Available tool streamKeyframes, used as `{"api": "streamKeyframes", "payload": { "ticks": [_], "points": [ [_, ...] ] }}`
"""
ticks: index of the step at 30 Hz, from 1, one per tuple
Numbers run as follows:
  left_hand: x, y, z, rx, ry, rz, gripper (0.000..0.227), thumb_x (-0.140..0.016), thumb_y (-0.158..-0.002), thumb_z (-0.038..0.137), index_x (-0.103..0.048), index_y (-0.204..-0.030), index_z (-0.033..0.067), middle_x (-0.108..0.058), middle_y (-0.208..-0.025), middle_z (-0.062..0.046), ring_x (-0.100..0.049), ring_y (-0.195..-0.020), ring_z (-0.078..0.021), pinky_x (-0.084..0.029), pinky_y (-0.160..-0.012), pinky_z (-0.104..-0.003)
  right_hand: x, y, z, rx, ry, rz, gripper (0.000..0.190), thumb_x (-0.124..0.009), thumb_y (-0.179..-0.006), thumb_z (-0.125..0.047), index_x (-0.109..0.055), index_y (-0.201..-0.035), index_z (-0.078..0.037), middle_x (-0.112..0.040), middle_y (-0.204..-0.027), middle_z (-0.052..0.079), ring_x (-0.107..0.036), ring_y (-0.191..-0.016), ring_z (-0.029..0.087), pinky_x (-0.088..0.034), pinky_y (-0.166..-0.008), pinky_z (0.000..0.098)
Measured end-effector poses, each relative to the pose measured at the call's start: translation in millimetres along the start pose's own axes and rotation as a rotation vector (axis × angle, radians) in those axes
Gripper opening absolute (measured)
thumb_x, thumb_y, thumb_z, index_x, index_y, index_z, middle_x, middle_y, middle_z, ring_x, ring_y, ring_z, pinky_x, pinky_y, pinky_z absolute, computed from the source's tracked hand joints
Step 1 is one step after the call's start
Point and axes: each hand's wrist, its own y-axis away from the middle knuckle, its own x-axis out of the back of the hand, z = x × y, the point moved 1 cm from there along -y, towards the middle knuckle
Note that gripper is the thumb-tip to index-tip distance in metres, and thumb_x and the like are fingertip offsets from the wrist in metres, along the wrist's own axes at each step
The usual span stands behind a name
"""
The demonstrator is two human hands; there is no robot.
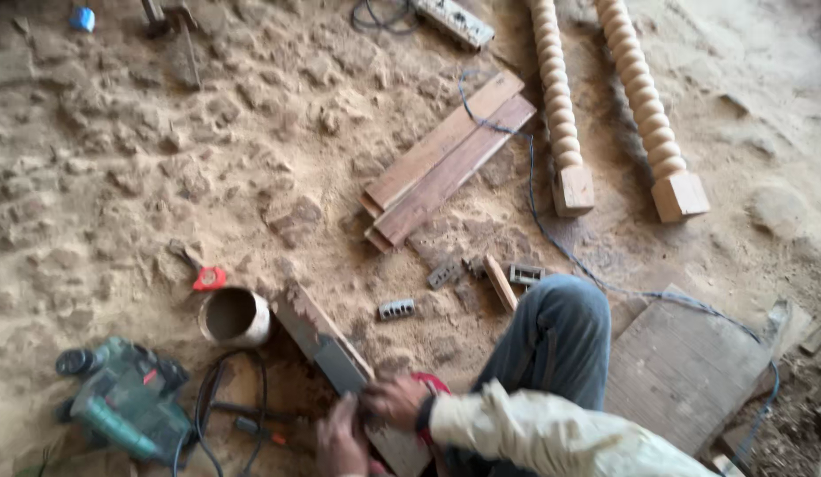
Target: The person is sanding a piece of wood using a sanding block. They are sitting on the floor in a workshop environment, surrounded by various woodworking tools and materials.
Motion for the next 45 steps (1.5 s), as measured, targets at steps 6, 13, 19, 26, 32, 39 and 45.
{"api": "streamKeyframes", "payload": {
  "ticks": [6, 13, 19, 26, 32, 39, 45],
  "points": [
    [16, -53, -17, 0.263, 0.041, -0.046, 0.040, -0.056, -0.095, 0.015, -0.074, -0.130, 0.0209, -0.065, -0.134, -0.009, -0.063, -0.119, -0.0333, -0.047, -0.107, -0.045, -46, -63, 29, -0.056, 0.143, -0.005, 0.031, -0.064, -0.095, -0.015, -0.069, -0.124, -0.005, -0.065, -0.129, 0.020, -0.066, -0.107, 0.032, -0.059, -0.077, 0.0451],
    [-9, -24, -26, 0.009, 0.112, 0.095, 0.037, -0.054, -0.095, 0.009, -0.072, -0.127, 0.0113, -0.068, -0.137, -0.009, -0.064, -0.122, -0.0295, -0.049, -0.107, -0.037, -19, -31, 15, 0.059, 0.009, 0.196, 0.052, -0.068, -0.078, -0.020, -0.064, -0.125, 0.001, -0.063, -0.133, 0.024, -0.065, -0.112, 0.038, -0.061, -0.089, 0.0467],
    [-18, -4, -20, 0.305, 0.654, 0.067, 0.030, -0.054, -0.103, 0.015, -0.070, -0.127, 0.0062, -0.068, -0.136, -0.011, -0.064, -0.128, -0.0272, -0.047, -0.108, -0.037, 12, -30, 4, -0.104, -0.103, -0.100, 0.054, -0.073, -0.075, -0.027, -0.068, -0.125, -0.007, -0.068, -0.126, 0.016, -0.071, -0.089, 0.038, -0.058, -0.067, 0.0498],
    [22, -67, -24, 0.307, 0.543, 0.098, 0.035, -0.053, -0.099, 0.022, -0.075, -0.125, 0.0130, -0.073, -0.136, -0.008, -0.067, -0.126, -0.0258, -0.050, -0.107, -0.035, -4, -90, 27, -0.059, -0.049, 0.075, 0.032, -0.058, -0.092, -0.010, -0.074, -0.119, -0.014, -0.074, -0.122, 0.011, -0.074, -0.077, 0.032, -0.059, -0.061, 0.0438],
    [5, 4, -11, 0.036, 0.178, 0.050, 0.043, -0.057, -0.097, 0.007, -0.073, -0.133, 0.0238, -0.064, -0.147, 0.000, -0.064, -0.133, -0.0216, -0.046, -0.116, -0.031, -1, -15, -4, 0.129, 0.116, 0.171, 0.032, -0.057, -0.097, -0.010, -0.063, -0.127, 0.002, -0.067, -0.126, 0.025, -0.077, -0.098, 0.036, -0.064, -0.068, 0.0406],
    [15, -64, -38, 0.016, 0.202, 0.203, 0.045, -0.070, -0.077, -0.004, -0.071, -0.121, 0.0068, -0.067, -0.131, -0.014, -0.065, -0.120, -0.0300, -0.052, -0.104, -0.037, -18, -106, 22, -0.036, 0.021, 0.017, 0.026, -0.061, -0.098, -0.011, -0.069, -0.122, -0.006, -0.069, -0.135, 0.015, -0.076, -0.091, 0.034, -0.062, -0.070, 0.0442],
    [-12, 2, -26, 0.084, 0.331, 0.223, 0.045, -0.073, -0.072, -0.011, -0.077, -0.112, 0.0085, -0.072, -0.125, -0.012, -0.070, -0.115, -0.0277, -0.055, -0.101, -0.037, 6, -28, -6, 0.005, -0.056, 0.060, 0.045, -0.070, -0.086, -0.015, -0.067, -0.130, -0.004, -0.068, -0.132, 0.020, -0.074, -0.101, 0.035, -0.062, -0.077, 0.0425]
  ]
}}
